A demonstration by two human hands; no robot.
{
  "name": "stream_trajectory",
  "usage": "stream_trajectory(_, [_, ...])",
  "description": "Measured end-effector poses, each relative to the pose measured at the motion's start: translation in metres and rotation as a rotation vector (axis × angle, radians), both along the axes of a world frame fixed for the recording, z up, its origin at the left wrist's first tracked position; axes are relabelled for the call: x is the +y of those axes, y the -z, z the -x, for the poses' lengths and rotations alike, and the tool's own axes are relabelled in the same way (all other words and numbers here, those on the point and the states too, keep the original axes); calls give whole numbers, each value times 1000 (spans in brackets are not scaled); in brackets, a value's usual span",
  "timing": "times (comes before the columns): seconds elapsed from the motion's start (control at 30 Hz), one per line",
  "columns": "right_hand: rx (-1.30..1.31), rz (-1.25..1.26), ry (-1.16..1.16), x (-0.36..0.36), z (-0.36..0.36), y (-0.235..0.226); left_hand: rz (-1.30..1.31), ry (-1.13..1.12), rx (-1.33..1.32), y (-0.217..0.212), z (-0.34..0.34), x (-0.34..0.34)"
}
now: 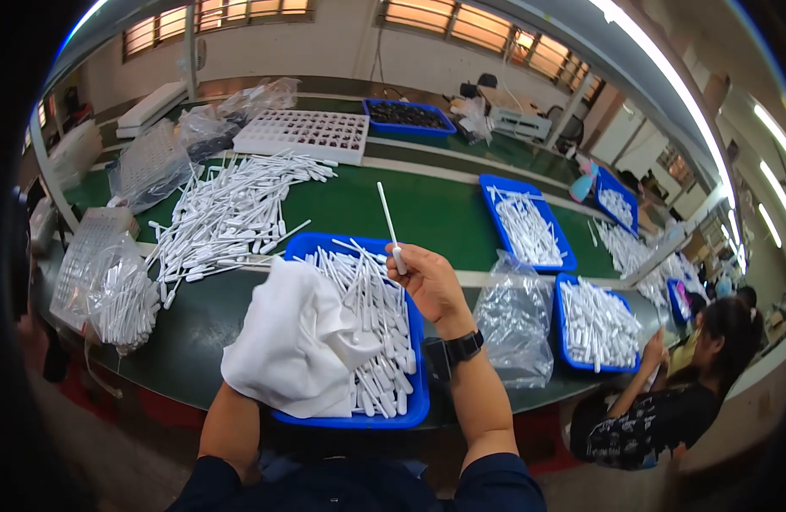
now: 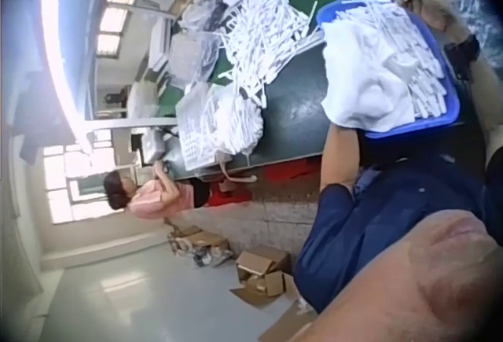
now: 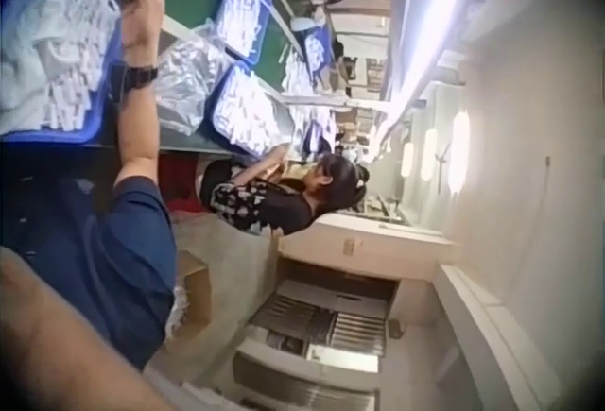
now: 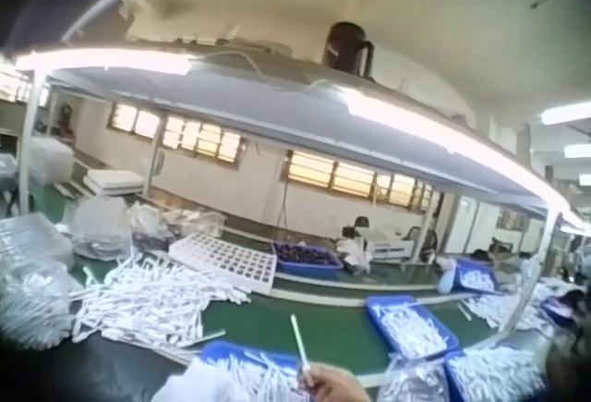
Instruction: Clean and inspect small white plastic tubes using a cloth at a manual workstation.
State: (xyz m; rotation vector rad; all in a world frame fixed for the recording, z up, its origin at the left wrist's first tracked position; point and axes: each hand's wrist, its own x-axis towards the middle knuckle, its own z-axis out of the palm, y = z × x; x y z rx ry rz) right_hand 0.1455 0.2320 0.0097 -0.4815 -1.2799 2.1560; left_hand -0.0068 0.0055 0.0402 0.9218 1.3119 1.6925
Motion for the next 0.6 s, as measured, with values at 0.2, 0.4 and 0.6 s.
stream_trajectory(0.2, [7, -33, -11, -6, -10, 22, 90, 51, -58, 3, -4, 4])
stream_trajectory(0.4, [20, -73, 15, -18, -10, 32, 74, 92, -182, 11, -13, 7])
stream_trajectory(0.6, [39, -198, 78, -32, -6, 33, 42, 121, -375, 18, 3, 26])
